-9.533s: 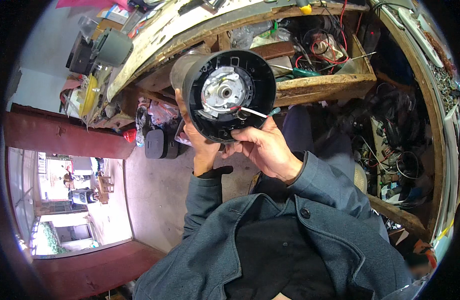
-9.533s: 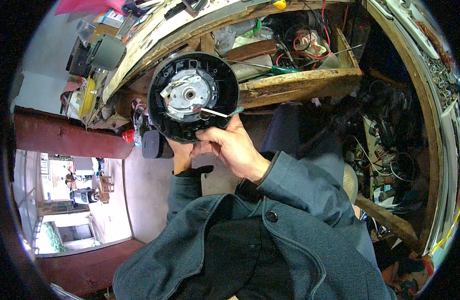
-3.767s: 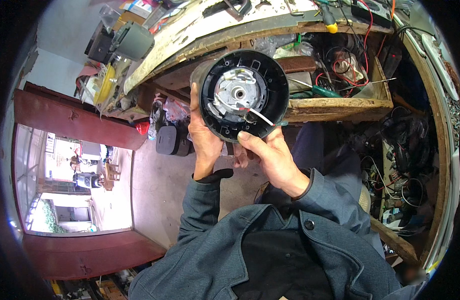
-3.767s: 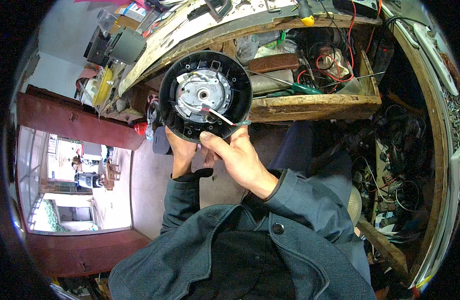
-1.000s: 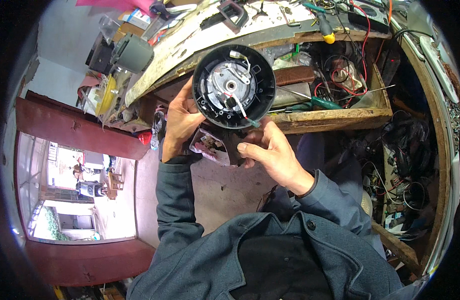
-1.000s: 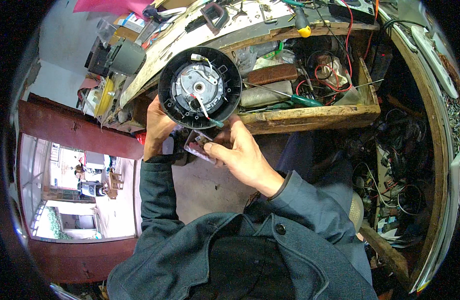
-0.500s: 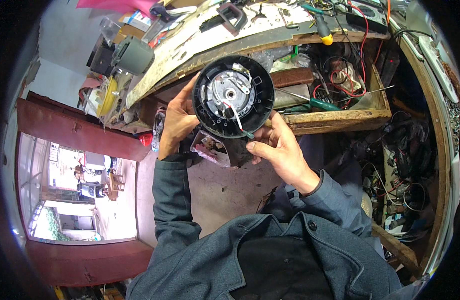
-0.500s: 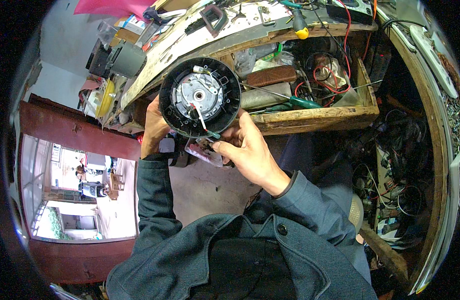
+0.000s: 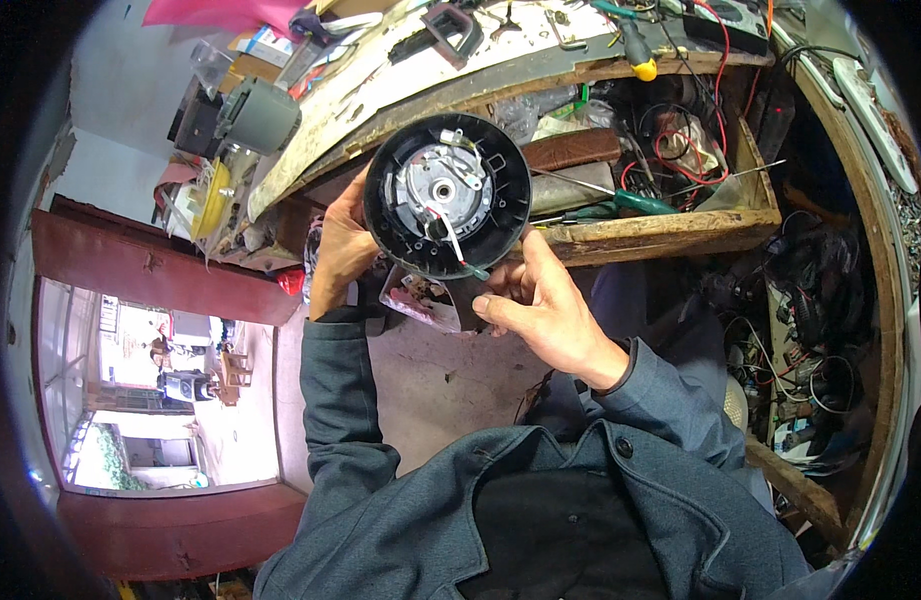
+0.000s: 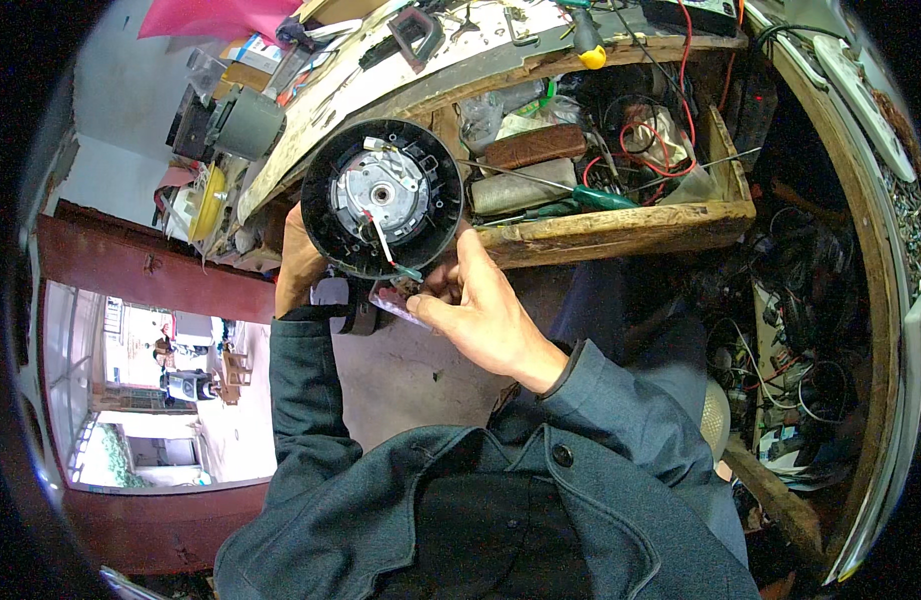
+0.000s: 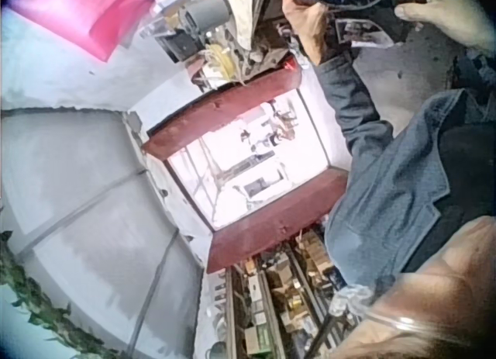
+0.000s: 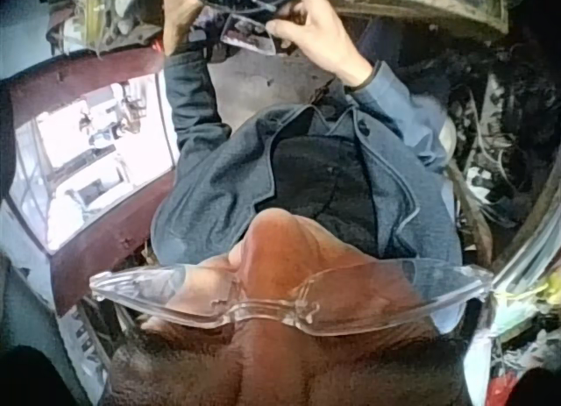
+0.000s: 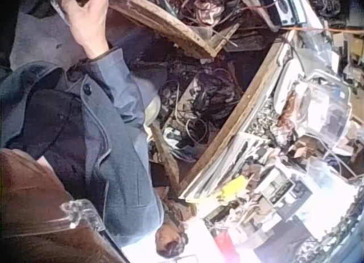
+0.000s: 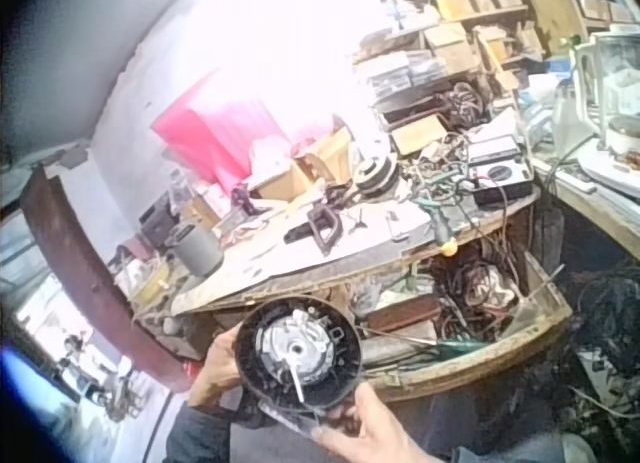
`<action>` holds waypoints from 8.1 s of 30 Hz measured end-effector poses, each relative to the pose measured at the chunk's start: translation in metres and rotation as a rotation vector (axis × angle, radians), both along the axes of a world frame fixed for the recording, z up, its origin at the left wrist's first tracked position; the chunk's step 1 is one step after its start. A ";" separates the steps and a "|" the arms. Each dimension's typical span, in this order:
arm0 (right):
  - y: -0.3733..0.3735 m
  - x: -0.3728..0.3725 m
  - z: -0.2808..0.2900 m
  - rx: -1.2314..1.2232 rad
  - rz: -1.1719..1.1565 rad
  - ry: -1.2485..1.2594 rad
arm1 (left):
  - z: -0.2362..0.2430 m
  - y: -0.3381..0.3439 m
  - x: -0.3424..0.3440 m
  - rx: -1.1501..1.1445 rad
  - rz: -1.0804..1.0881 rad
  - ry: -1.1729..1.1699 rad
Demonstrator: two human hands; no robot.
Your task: The person disassembles a blender base, uses a screwdriver to adjust internal components, and then uses pliers to manipulate the power cord and housing. The person works at a cluttered workbench in a workshop.
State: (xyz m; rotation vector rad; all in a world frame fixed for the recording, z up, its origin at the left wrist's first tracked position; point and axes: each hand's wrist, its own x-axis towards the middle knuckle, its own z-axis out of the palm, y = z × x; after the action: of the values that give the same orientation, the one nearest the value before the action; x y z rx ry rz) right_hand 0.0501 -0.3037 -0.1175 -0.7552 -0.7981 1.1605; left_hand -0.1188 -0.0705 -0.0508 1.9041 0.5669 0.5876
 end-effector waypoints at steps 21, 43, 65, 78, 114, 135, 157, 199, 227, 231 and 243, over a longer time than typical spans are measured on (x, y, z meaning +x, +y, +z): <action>-0.009 0.019 -0.008 -0.059 -0.026 0.052 | 0.011 -0.033 0.019 0.201 0.109 0.115; 0.003 0.184 -0.007 -0.337 -0.307 -1.632 | 0.020 -0.040 0.020 0.416 0.212 0.272; -0.095 0.154 0.083 -0.289 -0.513 -1.266 | -0.007 0.006 0.002 0.034 0.007 -0.040; -0.133 0.119 0.156 0.120 -0.674 -1.458 | -0.002 0.004 0.005 0.019 -0.091 -0.095; -0.053 0.138 0.265 0.038 -0.035 -1.578 | 0.010 -0.002 0.010 0.056 0.010 0.070; -0.025 0.163 0.176 0.462 -0.247 -1.533 | -0.007 0.017 0.001 0.129 -0.031 0.032; -0.063 0.133 0.171 0.499 -0.564 -1.771 | -0.004 0.006 0.003 0.170 0.016 0.092; -0.056 0.126 0.193 0.419 -0.394 -1.695 | -0.001 0.029 -0.003 0.197 0.033 0.170; -0.060 0.138 0.199 0.269 -0.350 -1.802 | 0.017 -0.006 0.010 0.747 0.084 0.319; -0.069 0.142 0.171 0.116 -0.330 -1.738 | 0.035 -0.029 0.020 0.879 0.165 0.490; -0.080 0.143 0.069 -0.001 -0.384 -1.531 | 0.036 -0.039 0.028 1.031 0.169 0.464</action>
State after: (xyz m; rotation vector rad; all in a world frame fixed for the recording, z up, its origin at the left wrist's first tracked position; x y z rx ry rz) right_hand 0.1935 -0.3841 -0.0482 -1.7198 -1.7576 0.0350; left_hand -0.0908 -0.1099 -0.0150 3.0346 0.8126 0.5983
